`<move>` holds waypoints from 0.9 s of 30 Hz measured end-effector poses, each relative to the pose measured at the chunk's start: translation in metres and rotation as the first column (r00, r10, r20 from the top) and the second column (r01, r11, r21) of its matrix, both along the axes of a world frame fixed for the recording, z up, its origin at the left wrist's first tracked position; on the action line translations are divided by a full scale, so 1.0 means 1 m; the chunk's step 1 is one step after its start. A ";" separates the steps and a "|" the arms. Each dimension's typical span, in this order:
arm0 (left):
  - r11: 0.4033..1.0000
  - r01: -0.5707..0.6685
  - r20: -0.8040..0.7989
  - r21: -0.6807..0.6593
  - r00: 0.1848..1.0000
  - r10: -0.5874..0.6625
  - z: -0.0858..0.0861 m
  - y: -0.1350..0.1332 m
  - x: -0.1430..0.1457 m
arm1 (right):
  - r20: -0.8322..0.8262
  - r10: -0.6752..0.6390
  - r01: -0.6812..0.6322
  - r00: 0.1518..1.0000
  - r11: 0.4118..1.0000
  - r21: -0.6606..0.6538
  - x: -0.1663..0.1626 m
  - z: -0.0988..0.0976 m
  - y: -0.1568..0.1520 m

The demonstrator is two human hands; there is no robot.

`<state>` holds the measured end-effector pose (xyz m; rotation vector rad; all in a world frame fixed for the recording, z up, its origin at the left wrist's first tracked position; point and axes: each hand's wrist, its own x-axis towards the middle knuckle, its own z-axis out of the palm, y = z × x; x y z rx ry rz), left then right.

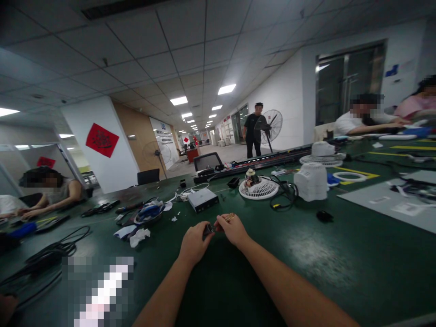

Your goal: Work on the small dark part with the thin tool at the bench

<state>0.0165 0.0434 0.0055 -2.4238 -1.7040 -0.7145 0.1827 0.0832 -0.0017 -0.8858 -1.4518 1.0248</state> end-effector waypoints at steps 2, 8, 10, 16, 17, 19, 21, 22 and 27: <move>1.000 -0.007 0.003 -0.012 1.000 0.007 0.001 -0.001 0.000 | -0.052 0.041 -0.042 0.998 0.999 -0.011 0.000 0.000 0.000; 0.999 -0.019 -0.013 -0.032 1.000 0.018 0.004 -0.002 0.002 | -0.087 0.012 -0.013 0.996 1.000 -0.015 -0.002 -0.002 0.002; 0.999 -0.025 -0.013 -0.038 1.000 0.025 0.005 -0.003 0.002 | -0.101 0.034 -0.039 0.994 0.998 -0.050 -0.002 -0.003 0.004; 0.997 -0.036 -0.040 -0.067 0.999 0.033 0.010 -0.005 0.002 | -0.165 0.060 -0.071 0.985 0.996 -0.060 -0.003 -0.001 0.002; 0.997 -0.035 -0.046 -0.074 0.998 0.032 0.010 -0.006 0.001 | -0.140 0.048 -0.056 0.989 0.997 -0.051 -0.002 0.000 0.001; 0.996 -0.036 -0.051 -0.080 0.998 0.032 0.010 -0.005 0.001 | -0.106 0.047 -0.051 0.993 0.998 -0.040 -0.002 0.000 0.000; 0.997 -0.033 -0.042 -0.070 0.999 0.030 0.009 -0.004 0.001 | -0.113 0.076 -0.079 0.991 0.996 -0.029 -0.003 -0.001 0.000; 0.998 -0.026 -0.035 -0.061 0.999 0.024 0.008 -0.004 0.001 | -0.124 0.085 -0.088 0.989 0.996 -0.020 -0.003 -0.001 0.001; 1.000 0.001 -0.017 -0.024 1.000 -0.001 0.002 -0.001 0.000 | -0.078 0.015 -0.014 0.997 1.000 0.015 -0.002 -0.003 0.003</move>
